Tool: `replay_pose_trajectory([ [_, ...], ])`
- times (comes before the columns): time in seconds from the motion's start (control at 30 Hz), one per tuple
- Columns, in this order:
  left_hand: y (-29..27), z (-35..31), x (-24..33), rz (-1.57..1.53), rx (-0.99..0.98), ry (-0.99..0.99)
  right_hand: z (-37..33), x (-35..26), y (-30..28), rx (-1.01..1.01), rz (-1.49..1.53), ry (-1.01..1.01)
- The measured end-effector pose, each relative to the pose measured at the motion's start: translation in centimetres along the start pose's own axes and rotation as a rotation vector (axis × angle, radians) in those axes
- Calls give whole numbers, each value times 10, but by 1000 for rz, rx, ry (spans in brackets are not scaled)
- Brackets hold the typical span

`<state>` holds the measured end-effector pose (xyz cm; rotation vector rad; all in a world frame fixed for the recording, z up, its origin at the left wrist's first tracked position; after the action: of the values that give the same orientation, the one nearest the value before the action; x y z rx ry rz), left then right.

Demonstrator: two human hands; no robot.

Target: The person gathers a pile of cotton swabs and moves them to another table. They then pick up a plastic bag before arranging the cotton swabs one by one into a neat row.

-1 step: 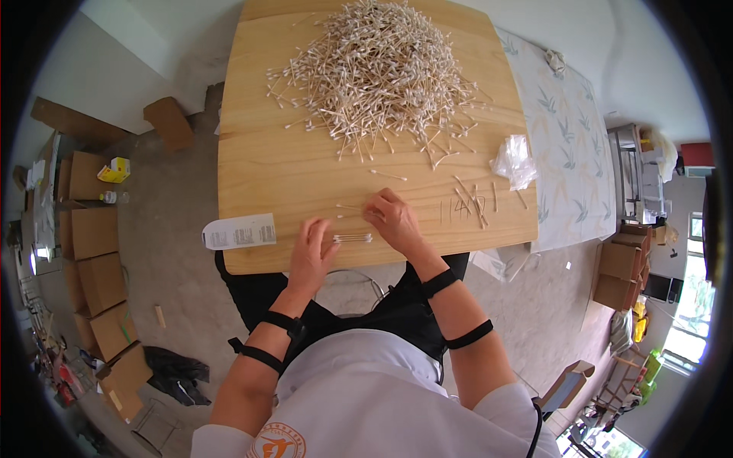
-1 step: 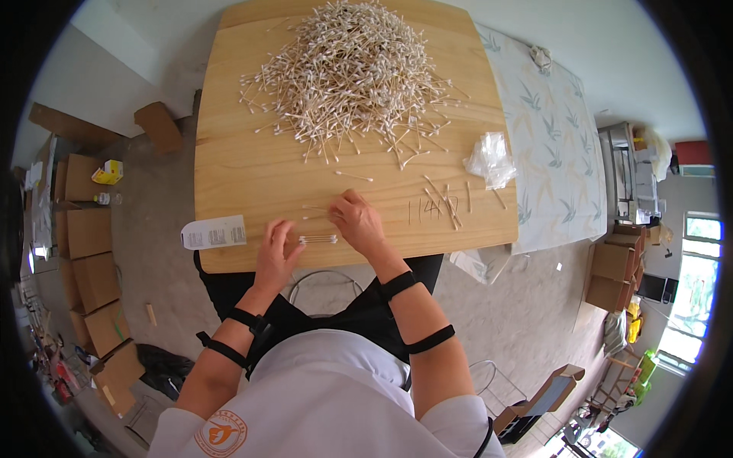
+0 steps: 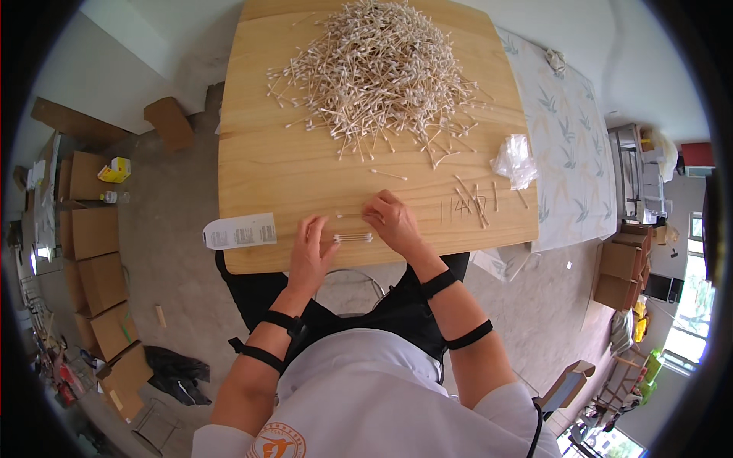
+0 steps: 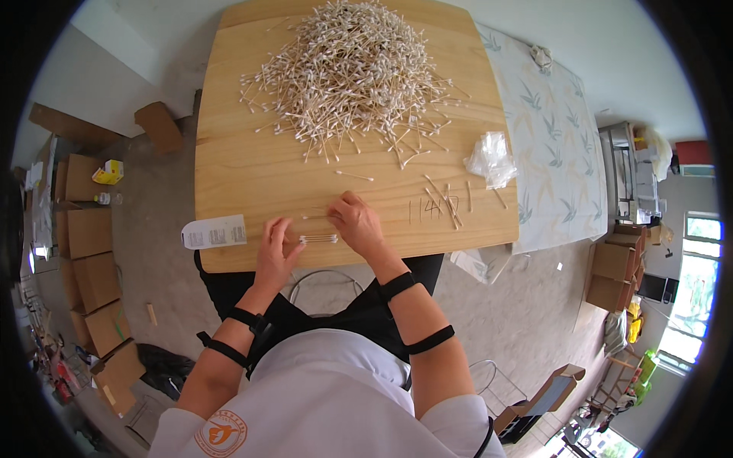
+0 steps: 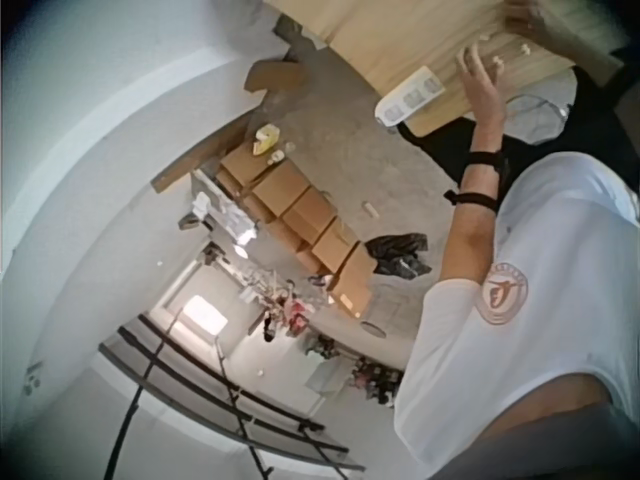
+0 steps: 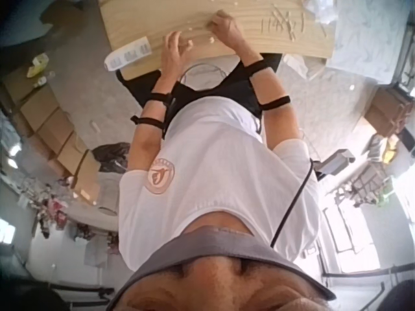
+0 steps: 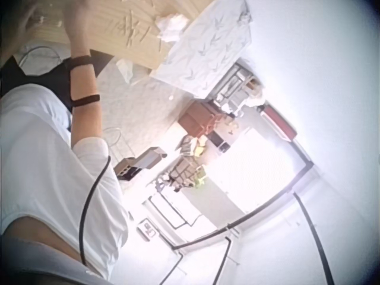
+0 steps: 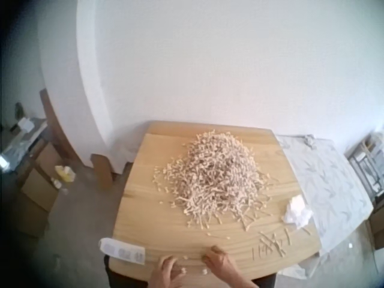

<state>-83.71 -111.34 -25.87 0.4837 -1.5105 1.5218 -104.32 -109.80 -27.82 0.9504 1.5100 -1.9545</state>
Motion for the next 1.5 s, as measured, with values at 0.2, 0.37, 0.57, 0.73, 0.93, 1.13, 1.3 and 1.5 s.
replay_pose_trajectory([
  [0.2,0,2,-5,-26,-92,-26,-16,-10,2,45,107,27],
  [0.37,1,4,4,68,-96,75,-15,-8,-10,205,65,104],
  [0.57,3,4,11,127,-30,159,34,-1,-22,456,-101,174],
  [0.73,9,-2,-7,107,20,183,77,-1,-1,419,-229,160],
  [0.93,10,-3,-5,73,6,196,88,20,6,329,-274,237],
  [1.13,9,-7,-12,27,21,144,47,38,-32,250,-267,206],
  [1.3,7,-4,-9,33,14,170,35,25,-50,301,-131,155],
  [1.5,7,-2,-2,71,27,206,18,31,-45,191,-138,75],
])
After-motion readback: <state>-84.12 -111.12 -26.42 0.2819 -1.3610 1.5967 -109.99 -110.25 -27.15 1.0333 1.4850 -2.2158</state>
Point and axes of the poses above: each hand's wrist, its own z-axis towards the middle knuckle, its own y-axis out of the palm, x = y × z, the point moved 3 cm from there along z, towards the middle knuckle, and after that the axes turned 11 degrees about x, right-handed, at the moved point
